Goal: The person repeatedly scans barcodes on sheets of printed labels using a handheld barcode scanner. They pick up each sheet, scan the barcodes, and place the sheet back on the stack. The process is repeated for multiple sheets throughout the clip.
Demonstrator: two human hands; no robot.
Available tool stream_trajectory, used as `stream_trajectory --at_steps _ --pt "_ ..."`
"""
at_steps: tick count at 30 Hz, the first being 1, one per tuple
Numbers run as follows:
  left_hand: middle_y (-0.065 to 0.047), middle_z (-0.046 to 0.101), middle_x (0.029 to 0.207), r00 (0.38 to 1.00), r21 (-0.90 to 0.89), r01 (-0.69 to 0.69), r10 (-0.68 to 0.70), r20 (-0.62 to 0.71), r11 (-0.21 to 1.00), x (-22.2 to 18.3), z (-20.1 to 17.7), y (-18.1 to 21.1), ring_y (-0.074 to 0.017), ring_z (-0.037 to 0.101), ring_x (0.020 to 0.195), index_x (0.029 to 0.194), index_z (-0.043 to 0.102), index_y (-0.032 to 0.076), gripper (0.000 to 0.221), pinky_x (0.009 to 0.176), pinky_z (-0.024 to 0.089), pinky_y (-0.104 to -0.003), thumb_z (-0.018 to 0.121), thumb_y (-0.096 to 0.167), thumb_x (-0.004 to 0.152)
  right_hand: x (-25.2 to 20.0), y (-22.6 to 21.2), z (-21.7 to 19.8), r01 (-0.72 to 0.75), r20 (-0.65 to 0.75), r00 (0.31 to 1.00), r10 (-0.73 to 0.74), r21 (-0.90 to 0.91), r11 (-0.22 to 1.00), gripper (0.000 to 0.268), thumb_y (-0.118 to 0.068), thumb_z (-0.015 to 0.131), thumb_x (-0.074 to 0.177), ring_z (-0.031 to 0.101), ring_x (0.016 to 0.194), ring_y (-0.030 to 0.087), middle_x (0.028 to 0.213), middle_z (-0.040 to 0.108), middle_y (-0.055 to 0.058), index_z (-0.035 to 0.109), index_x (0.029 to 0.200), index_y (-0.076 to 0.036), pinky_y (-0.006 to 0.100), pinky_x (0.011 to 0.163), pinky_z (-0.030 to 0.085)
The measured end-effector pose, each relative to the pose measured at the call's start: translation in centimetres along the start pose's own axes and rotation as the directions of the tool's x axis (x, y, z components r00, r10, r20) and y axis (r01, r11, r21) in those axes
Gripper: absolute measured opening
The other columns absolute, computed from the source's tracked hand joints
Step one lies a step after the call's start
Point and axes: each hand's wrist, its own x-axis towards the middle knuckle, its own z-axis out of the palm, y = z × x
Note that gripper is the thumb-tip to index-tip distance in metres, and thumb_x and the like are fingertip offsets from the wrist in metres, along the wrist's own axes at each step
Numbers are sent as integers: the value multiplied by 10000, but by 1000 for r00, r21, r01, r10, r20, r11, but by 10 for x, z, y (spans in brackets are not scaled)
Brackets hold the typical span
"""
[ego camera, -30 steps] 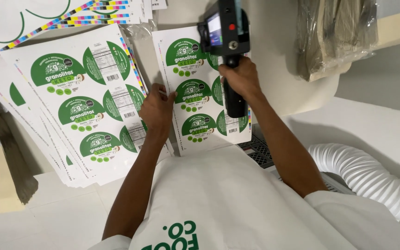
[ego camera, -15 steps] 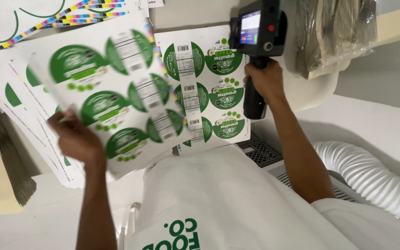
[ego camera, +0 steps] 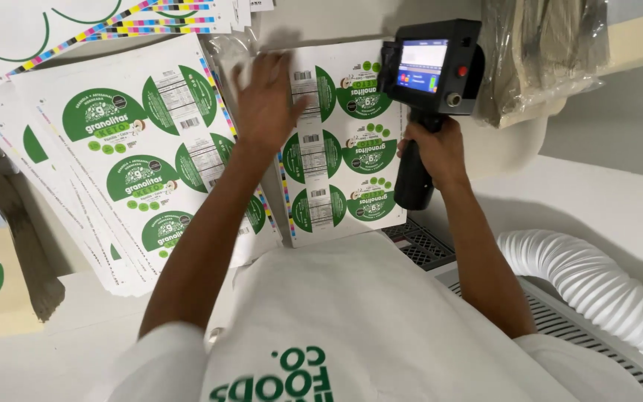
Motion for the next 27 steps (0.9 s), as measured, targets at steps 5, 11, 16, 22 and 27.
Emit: stream_trajectory --at_steps 5,11,16,22,27 --pt "-182 548 1393 966 344 -39 -52 252 938 75 46 21 -342 451 1350 1438 472 34 886 1156 214 -624 521 767 943 -15 3 -25 -34 -72 997 38 53 998 121 -145 650 812 618 563 199 648 629 117 605 858 -42 331 638 574" --pt "-108 699 1104 952 385 -73 -51 303 920 86 43 18 -289 629 1087 1227 645 80 704 1084 318 -558 560 731 972 -17 13 -47 -52 -119 990 77 197 979 195 -79 625 768 611 573 219 670 598 122 627 958 -36 330 609 593" --pt "-77 711 1035 969 350 -76 -13 245 934 88 16 25 -261 617 1045 1157 687 67 666 1005 388 -498 639 698 948 -21 10 -56 -46 -133 989 70 181 982 169 -101 608 797 616 578 220 674 617 115 626 956 -46 327 625 587" --pt "-121 589 1406 630 143 -6 -107 769 990 105 -69 62 -377 525 1297 1389 589 172 732 1018 467 -527 708 648 845 -25 0 -65 -34 -140 988 64 206 978 191 -101 607 793 608 587 200 671 582 99 631 973 -43 315 609 589" --pt "-197 642 1341 769 -234 8 143 623 972 85 -78 25 -378 607 1217 1323 631 34 552 1062 424 -571 676 442 954 -29 -6 -77 12 -141 990 13 181 983 226 -92 603 802 635 594 190 674 600 89 634 1021 -46 311 618 594"
